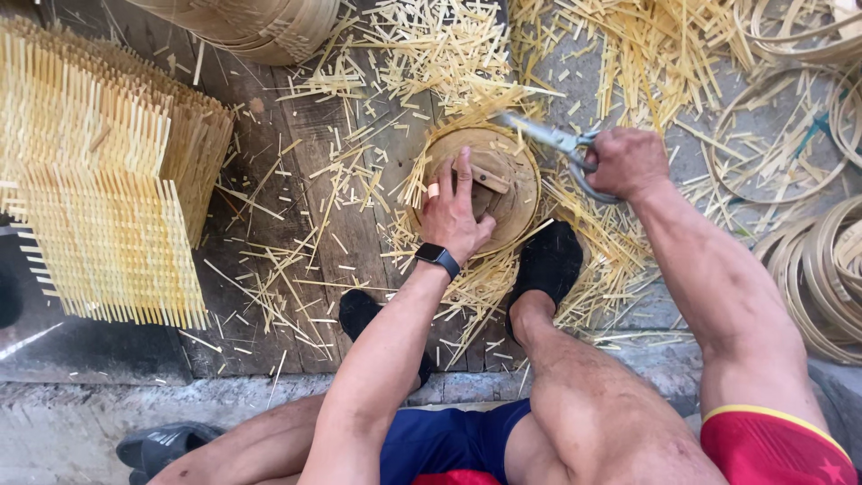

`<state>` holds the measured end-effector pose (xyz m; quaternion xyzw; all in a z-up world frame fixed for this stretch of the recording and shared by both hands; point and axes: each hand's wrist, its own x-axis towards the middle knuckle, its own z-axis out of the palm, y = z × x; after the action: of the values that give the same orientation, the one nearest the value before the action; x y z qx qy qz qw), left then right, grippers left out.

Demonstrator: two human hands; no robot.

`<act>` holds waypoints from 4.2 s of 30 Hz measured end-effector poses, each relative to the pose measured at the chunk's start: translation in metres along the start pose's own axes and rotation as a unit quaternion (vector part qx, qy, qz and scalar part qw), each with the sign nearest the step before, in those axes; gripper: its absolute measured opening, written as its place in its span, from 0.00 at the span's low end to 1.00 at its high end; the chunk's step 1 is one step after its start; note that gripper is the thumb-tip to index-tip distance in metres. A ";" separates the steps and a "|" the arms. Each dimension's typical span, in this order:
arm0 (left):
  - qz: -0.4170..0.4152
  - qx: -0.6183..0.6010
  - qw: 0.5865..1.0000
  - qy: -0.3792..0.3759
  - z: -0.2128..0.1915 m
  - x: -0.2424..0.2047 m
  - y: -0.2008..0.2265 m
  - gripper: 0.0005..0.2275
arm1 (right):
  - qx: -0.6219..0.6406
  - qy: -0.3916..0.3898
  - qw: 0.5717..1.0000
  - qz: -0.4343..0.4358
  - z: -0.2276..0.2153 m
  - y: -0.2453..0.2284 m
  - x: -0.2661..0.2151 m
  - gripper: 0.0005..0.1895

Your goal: The person sits on the floor and weaves a circular bamboo mat by placing a bamboo ring onto a flat woven sheet, then uses shears to trim the excess bamboo strips around the ring. The person repeats this process multiple times, stacking the finished circular mats.

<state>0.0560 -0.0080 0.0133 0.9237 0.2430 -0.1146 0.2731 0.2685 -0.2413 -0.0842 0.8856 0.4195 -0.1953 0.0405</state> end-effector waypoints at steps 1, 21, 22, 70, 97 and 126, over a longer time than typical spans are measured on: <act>0.001 -0.001 1.000 -0.001 0.001 0.001 0.001 0.55 | 0.059 -0.014 0.997 0.057 -0.001 0.005 0.000 0.16; 0.012 -0.084 0.996 -0.027 -0.020 0.009 -0.007 0.47 | 0.476 -0.112 0.846 0.213 -0.022 -0.089 0.061 0.26; 0.014 -0.043 0.998 0.047 -0.026 0.024 -0.013 0.44 | 0.486 -0.125 0.835 0.227 -0.024 -0.083 0.067 0.24; 0.030 -0.149 0.977 0.153 0.016 0.012 -0.008 0.33 | 0.750 -0.056 0.565 0.339 -0.016 -0.088 -0.030 0.13; 0.143 0.048 0.986 0.072 0.008 0.004 -0.012 0.49 | 0.345 -0.150 0.885 0.273 0.012 0.035 -0.076 0.22; -0.003 0.023 0.990 0.141 0.026 0.012 0.026 0.39 | -0.103 0.172 0.980 -0.013 -0.012 -0.026 0.008 0.24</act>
<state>0.0770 -0.0372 -0.0008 0.9359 0.2796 0.0105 0.2139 0.2572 -0.2158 -0.0733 0.8913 0.4498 0.0040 0.0559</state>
